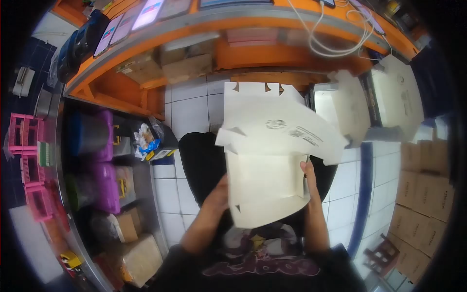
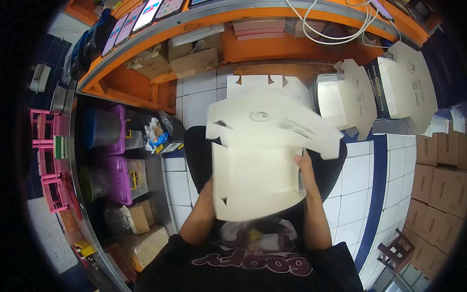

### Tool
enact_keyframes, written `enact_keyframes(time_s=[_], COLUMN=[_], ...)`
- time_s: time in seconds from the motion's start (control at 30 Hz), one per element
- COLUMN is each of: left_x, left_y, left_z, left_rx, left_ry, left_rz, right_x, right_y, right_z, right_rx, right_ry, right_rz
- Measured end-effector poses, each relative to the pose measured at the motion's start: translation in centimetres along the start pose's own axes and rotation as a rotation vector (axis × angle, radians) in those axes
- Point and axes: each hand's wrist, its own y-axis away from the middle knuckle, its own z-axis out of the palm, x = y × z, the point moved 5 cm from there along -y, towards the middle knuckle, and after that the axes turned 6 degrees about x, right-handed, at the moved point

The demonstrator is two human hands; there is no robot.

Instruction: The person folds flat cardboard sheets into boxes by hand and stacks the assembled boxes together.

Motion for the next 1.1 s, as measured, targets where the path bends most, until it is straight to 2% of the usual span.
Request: enact_keyframes(time_s=[0.03,0.07,0.1,0.17,0.2,0.23,0.27,0.3,0.37,0.4,0.43,0.47,0.5,0.53,0.57,0.6,0.63,0.7,0.73,0.77,0.83,0.87,0.93,1.03,1.1], left_x=[-1.0,-1.1,-0.6,0.5,0.7,1.2,1.8,1.9,2.3,2.1,2.1,1.9,2.0,2.4,2.8,3.4,3.3,2.8,2.3,2.5,3.4,3.0,3.4,3.9,4.5], left_y=[0.3,0.4,0.5,0.1,-0.2,-0.5,-0.6,-0.7,-0.7,-0.8,-0.9,-1.1,-1.0,-0.4,0.0,0.5,0.6,1.3,1.4,1.4,2.1,2.2,2.7,2.7,2.4], left_z=[-0.7,-0.1,-0.1,-1.3,-1.6,-1.8,-1.6,-1.4,0.0,0.3,1.1,2.1,3.3,4.7,5.3,6.3,6.4,8.2,7.7,7.1,6.7,6.5,5.4,6.5,8.4], left_rx=[-0.020,0.096,0.173,0.375,0.383,0.388,0.392,0.395,0.351,0.333,0.236,0.133,0.112,0.189,0.272,0.110,0.110,0.002,-0.033,-0.032,-0.105,-0.106,0.103,0.012,0.007], left_ry=[-0.076,-0.048,-0.089,-0.304,-0.295,-0.374,-0.454,-0.452,-0.724,-0.729,-0.915,-1.098,-1.102,-1.140,-1.178,-1.368,-1.368,-1.829,-1.811,-1.809,-1.795,-1.792,-1.478,-1.576,-1.685], left_rz=[-0.054,-0.145,-0.169,-0.139,-0.125,-0.021,0.078,0.084,0.189,0.177,0.230,0.291,0.289,0.305,0.323,0.608,0.607,0.865,0.975,0.979,1.201,1.200,1.158,1.254,1.203], right_x=[-1.4,-2.3,-2.5,-2.7,-5.5,-6.6,-6.6,-6.4,-4.3,-3.9,-2.8,-0.7,0.2,1.1,1.0,0.8,-0.4,-0.7,-0.6,-0.8,-1.4,-2.7,-2.7,-2.7,-2.0], right_y=[0.5,0.9,0.7,-0.2,1.7,2.3,2.5,2.8,3.8,4.4,4.4,3.3,2.8,2.3,1.8,1.6,2.0,2.0,2.0,2.1,2.3,3.2,3.3,3.7,3.5], right_z=[0.9,1.6,1.1,0.0,2.1,2.9,2.7,2.3,4.4,6.6,8.2,7.1,6.8,6.5,6.3,6.5,7.4,7.6,7.5,7.8,8.7,10.4,11.1,11.7,11.3], right_rx=[-0.019,-0.042,-0.050,-0.070,0.109,0.293,0.326,0.364,0.136,-0.013,-0.178,-0.178,-0.176,-0.174,-0.069,0.030,-0.026,-0.086,-0.085,-0.108,-0.129,-0.077,-0.066,-0.198,-0.224], right_ry=[0.199,0.399,0.405,0.922,1.448,1.703,1.624,1.543,1.218,1.063,0.763,0.756,0.752,0.748,0.436,0.123,0.091,-0.024,-0.022,-0.063,-0.103,-0.200,-0.330,-0.430,-0.436], right_rz=[-0.175,-0.351,-0.346,-0.335,-0.398,-0.367,-0.407,-0.446,-0.582,-0.483,-0.393,-0.402,-0.407,-0.412,-0.259,-0.104,-0.070,-0.099,-0.100,-0.093,-0.089,-0.060,-0.045,-0.034,-0.019])
